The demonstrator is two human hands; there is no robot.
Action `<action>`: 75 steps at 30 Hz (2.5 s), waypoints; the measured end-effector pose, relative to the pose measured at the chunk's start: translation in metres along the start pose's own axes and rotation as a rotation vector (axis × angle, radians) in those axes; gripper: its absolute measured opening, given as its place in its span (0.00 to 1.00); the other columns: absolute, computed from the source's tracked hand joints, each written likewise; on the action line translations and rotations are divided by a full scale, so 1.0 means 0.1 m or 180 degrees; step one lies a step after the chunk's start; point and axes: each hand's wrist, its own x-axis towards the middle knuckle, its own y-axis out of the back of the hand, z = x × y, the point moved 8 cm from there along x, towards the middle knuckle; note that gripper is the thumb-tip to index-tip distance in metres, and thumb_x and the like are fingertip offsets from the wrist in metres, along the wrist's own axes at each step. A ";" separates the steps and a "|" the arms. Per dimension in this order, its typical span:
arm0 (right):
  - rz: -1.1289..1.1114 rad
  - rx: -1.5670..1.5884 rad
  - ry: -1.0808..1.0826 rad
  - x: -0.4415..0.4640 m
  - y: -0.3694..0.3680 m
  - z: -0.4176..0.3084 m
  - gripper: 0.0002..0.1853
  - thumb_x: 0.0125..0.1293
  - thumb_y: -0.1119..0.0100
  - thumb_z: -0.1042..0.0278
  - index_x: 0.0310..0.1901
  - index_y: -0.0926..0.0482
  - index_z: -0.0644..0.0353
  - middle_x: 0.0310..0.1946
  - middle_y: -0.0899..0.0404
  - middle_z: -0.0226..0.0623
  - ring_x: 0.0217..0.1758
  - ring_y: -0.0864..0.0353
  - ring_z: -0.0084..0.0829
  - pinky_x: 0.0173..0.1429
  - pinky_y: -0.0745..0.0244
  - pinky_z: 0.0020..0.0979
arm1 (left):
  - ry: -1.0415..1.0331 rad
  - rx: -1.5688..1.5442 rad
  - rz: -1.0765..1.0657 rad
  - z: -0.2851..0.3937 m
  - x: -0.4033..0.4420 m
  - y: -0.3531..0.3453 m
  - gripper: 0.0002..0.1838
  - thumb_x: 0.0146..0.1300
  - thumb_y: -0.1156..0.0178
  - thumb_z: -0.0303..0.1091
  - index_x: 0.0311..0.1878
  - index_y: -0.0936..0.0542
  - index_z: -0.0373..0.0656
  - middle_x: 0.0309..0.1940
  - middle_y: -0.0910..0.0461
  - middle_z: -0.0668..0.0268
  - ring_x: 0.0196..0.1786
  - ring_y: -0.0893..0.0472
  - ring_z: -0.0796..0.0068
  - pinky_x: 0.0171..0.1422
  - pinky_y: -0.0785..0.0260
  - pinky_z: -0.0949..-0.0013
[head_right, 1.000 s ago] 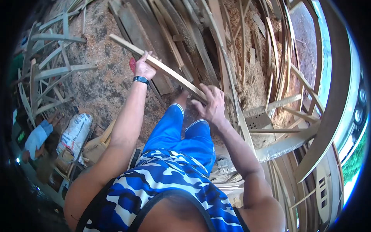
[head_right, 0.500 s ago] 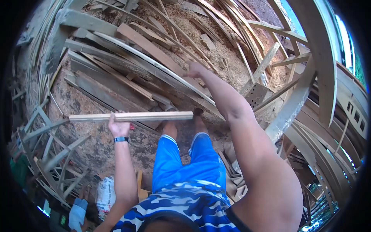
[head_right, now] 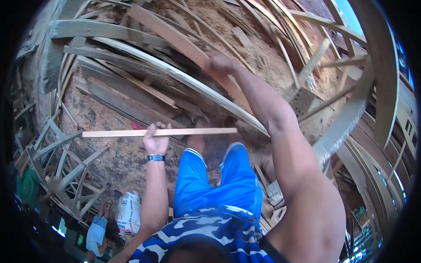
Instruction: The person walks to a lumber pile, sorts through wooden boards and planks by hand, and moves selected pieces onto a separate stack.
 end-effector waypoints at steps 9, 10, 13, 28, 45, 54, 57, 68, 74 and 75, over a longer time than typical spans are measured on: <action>-0.0769 0.0890 -0.0545 -0.80 0.42 -0.91 0.26 0.64 0.43 0.46 0.44 0.24 0.67 0.25 0.21 0.43 0.27 0.20 0.34 0.31 0.23 0.32 | -0.0112 0.0007 -0.0493 0.11 -0.07 -0.14 0.14 0.58 0.37 0.30 0.48 0.22 0.43 0.38 0.23 0.64 0.44 0.25 0.65 0.68 0.38 0.49; -0.1101 0.0935 -0.0351 -0.87 0.38 -0.94 0.28 0.63 0.43 0.47 0.47 0.26 0.69 0.26 0.21 0.46 0.28 0.20 0.36 0.31 0.23 0.34 | -0.0149 -0.0045 -0.0353 0.13 -0.10 -0.11 0.14 0.57 0.37 0.30 0.48 0.22 0.43 0.37 0.24 0.64 0.44 0.25 0.65 0.68 0.37 0.48; -0.1659 0.1388 -0.0550 -1.22 0.16 -0.87 0.34 0.59 0.38 0.47 0.54 0.30 0.71 0.30 0.22 0.50 0.32 0.19 0.41 0.39 0.19 0.41 | -0.0183 -0.0183 -0.0305 0.20 -0.19 -0.01 0.14 0.57 0.37 0.30 0.48 0.21 0.44 0.37 0.22 0.64 0.44 0.24 0.63 0.67 0.35 0.47; -0.0917 -0.2238 -0.0799 -0.73 -1.98 -0.17 0.31 0.48 0.26 0.53 0.52 0.21 0.65 0.40 0.16 0.45 0.45 0.17 0.34 0.50 0.24 0.36 | -0.0549 -0.0597 0.0471 0.48 -0.53 1.18 0.13 0.55 0.38 0.35 0.45 0.20 0.46 0.35 0.23 0.67 0.42 0.23 0.66 0.63 0.32 0.51; -0.0137 -0.2947 0.0482 0.73 -2.91 -0.54 0.33 0.55 0.32 0.52 0.57 0.25 0.66 0.50 0.20 0.58 0.54 0.20 0.53 0.59 0.24 0.43 | -0.0487 -0.0469 0.0399 0.56 -0.47 1.13 0.11 0.60 0.39 0.35 0.46 0.21 0.45 0.34 0.23 0.68 0.41 0.24 0.68 0.63 0.32 0.48; -0.0754 0.0666 -0.0127 -0.45 -1.01 -1.32 0.26 0.64 0.34 0.55 0.57 0.23 0.67 0.43 0.17 0.41 0.45 0.16 0.31 0.53 0.20 0.32 | -0.1420 0.0967 -0.0046 1.03 0.17 -1.04 0.19 0.67 0.40 0.36 0.55 0.23 0.35 0.40 0.22 0.60 0.37 0.20 0.69 0.42 0.23 0.62; 0.0710 0.0381 -0.0265 -0.07 0.08 -0.62 0.24 0.64 0.34 0.59 0.56 0.22 0.66 0.45 0.16 0.44 0.44 0.16 0.31 0.50 0.20 0.31 | -0.1716 0.1609 0.0112 0.96 0.44 -1.85 0.26 0.65 0.35 0.42 0.58 0.24 0.31 0.42 0.22 0.57 0.35 0.20 0.69 0.35 0.23 0.67; 0.0360 -0.3800 -0.0414 1.29 0.59 0.80 0.24 0.57 0.38 0.51 0.51 0.20 0.59 0.45 0.18 0.55 0.52 0.19 0.53 0.57 0.25 0.46 | -0.2301 0.2134 0.0510 0.93 1.04 -2.29 0.28 0.60 0.29 0.34 0.56 0.25 0.22 0.55 0.22 0.52 0.59 0.24 0.65 0.69 0.35 0.61; 0.1055 -0.3935 0.0857 1.66 0.10 0.55 0.32 0.64 0.52 0.67 0.70 0.41 0.65 0.62 0.28 0.51 0.62 0.26 0.50 0.64 0.29 0.45 | -0.2378 0.1947 0.0216 1.02 1.12 -2.23 0.29 0.58 0.27 0.37 0.53 0.24 0.22 0.52 0.20 0.50 0.53 0.21 0.69 0.63 0.31 0.65; 0.1050 -0.3916 0.0895 1.80 0.07 0.56 0.32 0.64 0.52 0.67 0.70 0.41 0.65 0.62 0.28 0.51 0.62 0.26 0.50 0.64 0.29 0.45 | -0.2417 0.2009 0.0210 1.02 1.11 -2.23 0.29 0.58 0.27 0.37 0.54 0.24 0.22 0.53 0.21 0.50 0.54 0.22 0.68 0.65 0.31 0.64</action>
